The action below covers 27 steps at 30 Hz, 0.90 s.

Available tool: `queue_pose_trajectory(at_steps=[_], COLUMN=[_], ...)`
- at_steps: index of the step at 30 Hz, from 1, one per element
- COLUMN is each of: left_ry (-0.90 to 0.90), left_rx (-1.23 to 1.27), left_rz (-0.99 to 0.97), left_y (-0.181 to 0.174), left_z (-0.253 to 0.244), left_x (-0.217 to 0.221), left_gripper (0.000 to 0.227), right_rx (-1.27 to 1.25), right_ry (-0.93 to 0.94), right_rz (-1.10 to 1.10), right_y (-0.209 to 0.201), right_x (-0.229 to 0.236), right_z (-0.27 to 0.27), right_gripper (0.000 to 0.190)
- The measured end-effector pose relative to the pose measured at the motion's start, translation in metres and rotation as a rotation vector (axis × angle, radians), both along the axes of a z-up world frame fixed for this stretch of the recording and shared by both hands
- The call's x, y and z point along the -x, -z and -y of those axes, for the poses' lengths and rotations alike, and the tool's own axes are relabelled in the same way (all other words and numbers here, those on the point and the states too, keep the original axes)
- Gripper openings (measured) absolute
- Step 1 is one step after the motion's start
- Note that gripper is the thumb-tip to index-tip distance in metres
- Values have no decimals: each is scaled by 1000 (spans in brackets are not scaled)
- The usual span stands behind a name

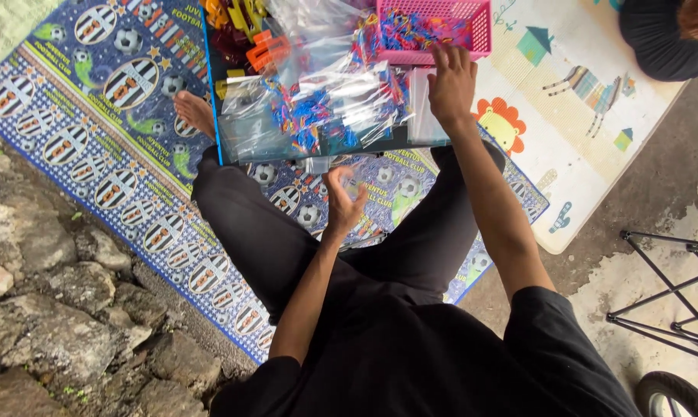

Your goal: The person is sitting on a mat, sorting various small hair accessories from a pink basket and placing them into small, clear plastic bags.

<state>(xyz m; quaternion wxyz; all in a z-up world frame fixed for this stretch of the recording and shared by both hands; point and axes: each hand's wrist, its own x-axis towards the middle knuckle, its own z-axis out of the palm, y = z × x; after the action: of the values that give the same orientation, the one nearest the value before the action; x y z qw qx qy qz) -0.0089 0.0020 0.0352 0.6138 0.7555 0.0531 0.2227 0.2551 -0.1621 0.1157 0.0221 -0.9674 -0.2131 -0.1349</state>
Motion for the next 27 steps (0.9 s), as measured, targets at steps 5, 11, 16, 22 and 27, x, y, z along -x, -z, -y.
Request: queue_pose_trajectory(at_steps=[5,11,16,22,27], left_ry=[0,-2,35,36,13], left_rx=[-36,-66,-31,-47,-1], left_rz=[-69,-68,-82,-50,-104], left_y=[19,23,13,8,27], left_z=[-4,-4,0,0,1], left_x=[-2,0,2,2,0], left_gripper=[44,44,45,46,43], right_rx=[82,21,-36,41,-81], right_ry=[-43,-85,-73,-100,-193], right_rz=[-21,170,205,144,101], right_y=[26,26,-2,8,26], right_x=[-45,-53,-27,4,13], right_z=[6,26,43,47,42], right_gripper=[28,9,7,6,5])
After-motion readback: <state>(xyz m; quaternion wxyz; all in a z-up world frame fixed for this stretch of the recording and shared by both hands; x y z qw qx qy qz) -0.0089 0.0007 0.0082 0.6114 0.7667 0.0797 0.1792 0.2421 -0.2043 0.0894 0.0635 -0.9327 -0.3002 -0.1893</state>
